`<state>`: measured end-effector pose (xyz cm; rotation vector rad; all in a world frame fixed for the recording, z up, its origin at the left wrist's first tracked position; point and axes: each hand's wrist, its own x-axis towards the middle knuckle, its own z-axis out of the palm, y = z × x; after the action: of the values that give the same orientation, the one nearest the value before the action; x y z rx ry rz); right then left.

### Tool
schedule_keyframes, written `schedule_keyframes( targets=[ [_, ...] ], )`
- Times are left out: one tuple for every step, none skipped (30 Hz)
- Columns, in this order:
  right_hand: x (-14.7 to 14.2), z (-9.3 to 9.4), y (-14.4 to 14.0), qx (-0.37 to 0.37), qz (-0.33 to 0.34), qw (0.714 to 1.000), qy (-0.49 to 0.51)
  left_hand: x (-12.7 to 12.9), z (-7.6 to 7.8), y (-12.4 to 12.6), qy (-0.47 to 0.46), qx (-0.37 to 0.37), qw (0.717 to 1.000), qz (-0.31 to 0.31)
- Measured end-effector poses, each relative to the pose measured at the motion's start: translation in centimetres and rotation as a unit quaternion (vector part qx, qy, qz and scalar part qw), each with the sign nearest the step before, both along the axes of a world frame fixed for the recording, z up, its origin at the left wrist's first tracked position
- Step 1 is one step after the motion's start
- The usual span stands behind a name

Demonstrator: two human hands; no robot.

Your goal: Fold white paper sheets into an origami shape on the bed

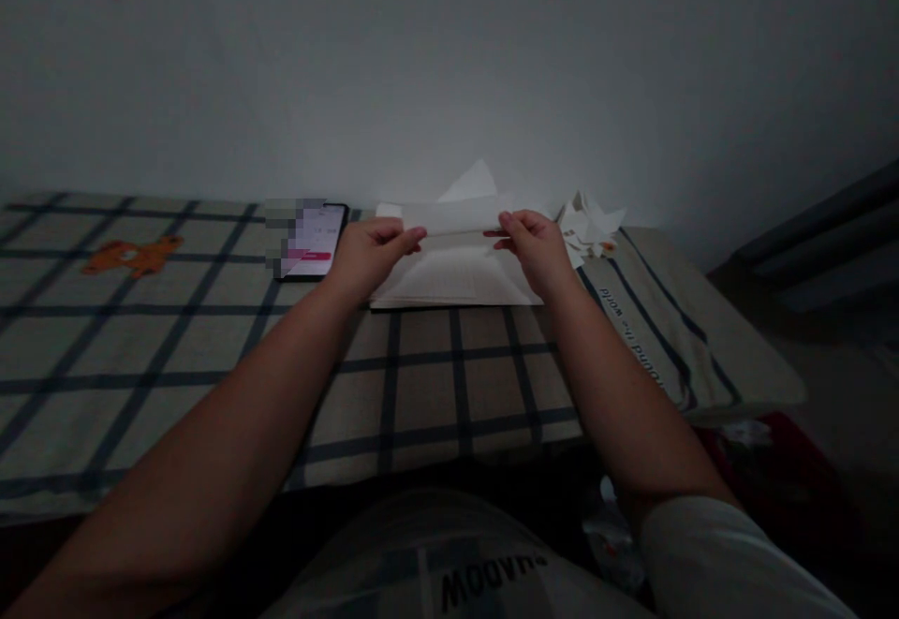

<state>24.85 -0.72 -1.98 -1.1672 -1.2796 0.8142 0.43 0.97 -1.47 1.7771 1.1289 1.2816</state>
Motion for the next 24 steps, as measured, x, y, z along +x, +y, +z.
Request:
schedule_keyframes(
  targets=[
    [0.0,-0.1,0.0,0.001,-0.008,1.000,0.005,0.2,0.0,-0.1,-0.024,-0.028,0.999,0.003],
    [-0.1,-0.1,0.1,0.002,-0.016,1.000,0.011,0.5,0.0,-0.3,-0.052,-0.058,0.997,0.004],
    [-0.1,-0.1,0.1,0.004,-0.022,1.000,0.017,0.7,0.0,-0.4,-0.080,-0.087,0.993,0.000],
    [-0.1,-0.2,0.2,0.005,-0.028,0.999,0.022,0.9,0.1,-0.5,-0.104,-0.112,0.988,-0.006],
    [-0.1,-0.2,0.2,0.005,-0.034,0.999,0.027,1.1,0.1,-0.5,-0.128,-0.131,0.983,-0.013],
    [-0.1,-0.1,0.2,0.004,-0.039,0.999,0.032,1.1,0.2,-0.5,-0.146,-0.146,0.978,-0.022],
    [-0.1,-0.1,0.2,0.002,-0.043,0.998,0.038,1.2,0.2,-0.5,-0.159,-0.158,0.974,-0.033],
    [-0.2,-0.1,0.2,-0.002,-0.046,0.998,0.043,1.1,0.2,-0.4,-0.164,-0.169,0.971,-0.047],
    [-0.2,0.0,0.2,-0.006,-0.048,0.998,0.049,1.1,0.1,-0.3,-0.163,-0.179,0.968,-0.063],
    [-0.3,0.0,0.2,-0.010,-0.049,0.997,0.053,1.0,0.0,-0.2,-0.156,-0.192,0.966,-0.078],
    [-0.4,0.1,0.2,-0.014,-0.051,0.997,0.054,0.9,-0.1,-0.1,-0.149,-0.206,0.963,-0.092],
    [-0.4,0.1,0.2,-0.017,-0.053,0.997,0.053,0.8,-0.1,0.0,-0.146,-0.219,0.959,-0.102],
    [-0.5,0.2,0.2,-0.020,-0.056,0.997,0.050,0.7,-0.2,0.1,-0.146,-0.231,0.956,-0.108],
    [-0.5,0.2,0.2,-0.023,-0.058,0.997,0.046,0.6,-0.3,0.2,-0.149,-0.243,0.952,-0.112],
    [-0.5,0.2,0.2,-0.025,-0.059,0.997,0.043,0.6,-0.3,0.2,-0.153,-0.254,0.948,-0.115],
    [-0.5,0.2,0.2,-0.026,-0.057,0.997,0.041,0.6,-0.4,0.2,-0.157,-0.265,0.944,-0.119],
    [-0.4,0.1,0.3,-0.027,-0.053,0.997,0.041,0.6,-0.5,0.3,-0.158,-0.278,0.939,-0.124],
    [-0.4,0.1,0.3,-0.027,-0.045,0.998,0.042,0.6,-0.5,0.3,-0.154,-0.293,0.934,-0.131],
    [-0.4,0.0,0.3,-0.026,-0.036,0.998,0.042,0.5,-0.6,0.4,-0.149,-0.307,0.930,-0.138],
    [-0.3,-0.1,0.3,-0.025,-0.025,0.998,0.042,0.5,-0.7,0.5,-0.147,-0.316,0.926,-0.144],
    [-0.3,-0.2,0.3,-0.023,-0.014,0.999,0.042,0.5,-0.9,0.6,-0.141,-0.322,0.924,-0.148],
    [-0.3,-0.3,0.3,-0.020,-0.003,0.999,0.044,0.5,-1.0,0.6,-0.139,-0.318,0.926,-0.148],
    [-0.2,-0.3,0.3,-0.016,0.006,0.999,0.047,0.5,-1.0,0.6,-0.131,-0.312,0.930,-0.145],
    [-0.2,-0.4,0.3,-0.011,0.012,0.998,0.053,0.6,-1.0,0.6,-0.122,-0.304,0.935,-0.138]
  ],
)
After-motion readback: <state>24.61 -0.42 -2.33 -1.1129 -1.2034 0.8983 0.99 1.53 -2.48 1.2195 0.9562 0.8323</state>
